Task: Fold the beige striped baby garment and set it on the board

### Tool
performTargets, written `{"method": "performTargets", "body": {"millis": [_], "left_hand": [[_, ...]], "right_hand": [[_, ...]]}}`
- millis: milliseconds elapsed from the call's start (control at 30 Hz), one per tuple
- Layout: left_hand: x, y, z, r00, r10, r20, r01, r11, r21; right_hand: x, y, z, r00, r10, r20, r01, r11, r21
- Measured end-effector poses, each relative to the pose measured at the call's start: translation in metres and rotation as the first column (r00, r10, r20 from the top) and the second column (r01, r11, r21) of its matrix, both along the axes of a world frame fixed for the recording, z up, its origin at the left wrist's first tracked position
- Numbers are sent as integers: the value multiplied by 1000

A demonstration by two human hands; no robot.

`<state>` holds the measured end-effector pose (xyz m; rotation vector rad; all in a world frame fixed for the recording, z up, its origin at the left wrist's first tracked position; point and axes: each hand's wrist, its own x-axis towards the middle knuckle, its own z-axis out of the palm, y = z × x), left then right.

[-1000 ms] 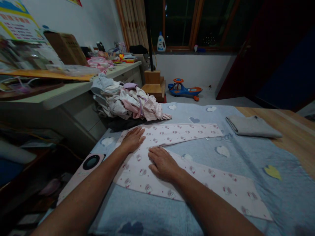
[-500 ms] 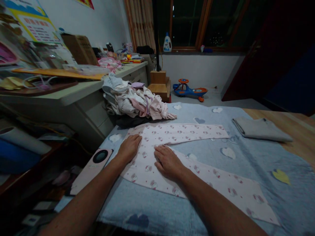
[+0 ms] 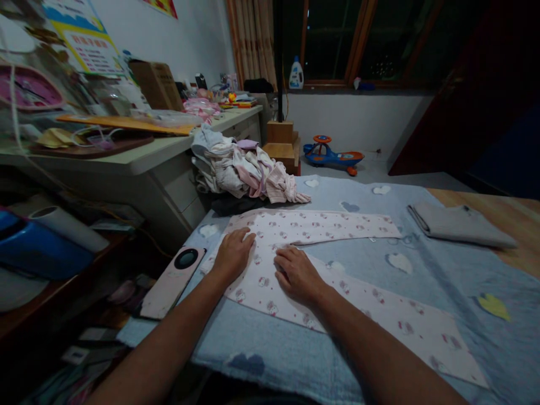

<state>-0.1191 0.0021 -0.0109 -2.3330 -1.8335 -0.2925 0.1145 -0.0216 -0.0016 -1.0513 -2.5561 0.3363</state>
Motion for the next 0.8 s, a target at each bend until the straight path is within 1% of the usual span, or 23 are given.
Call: {"method": "performTargets", "body": {"millis": [133,200,267,333,433,600,700,800], "left_hand": [[4,-15,-4,988,-137,78,142,987,-70],[1,-21,-8,982,-157,102,165,984,-70],[-3,-26,-12,986,-136,96,144,986,-88],[-7,-29,-14,993,-90,72,99,987,-130],[-10,-31,-15,998,-39,42,45,983,-176],[-8,-30,-17,999,-5,49,11,991,-131],[-8,-31,-20,998,-24,50,28,996,-85],[-9,-33,-24,990,-114,84,120,990,-71]], "right_hand": [[-1,1,-1,1000,-8,-5,8,1000,-3],[-1,1,-2,1000,-4,-13,4,1000,-4],[0,2,-3,1000,10,-27,-10,1000,-8],[1,2,-5,999,18,-40,-19,1000,-12],[1,3,-9,999,7,-34,-8,1000,-25],[1,2,-11,1000,-19,3,19,998,-64],[1,1,-9,999,-32,28,34,997,-74],[1,0,-7,998,-35,45,38,996,-77]]}}
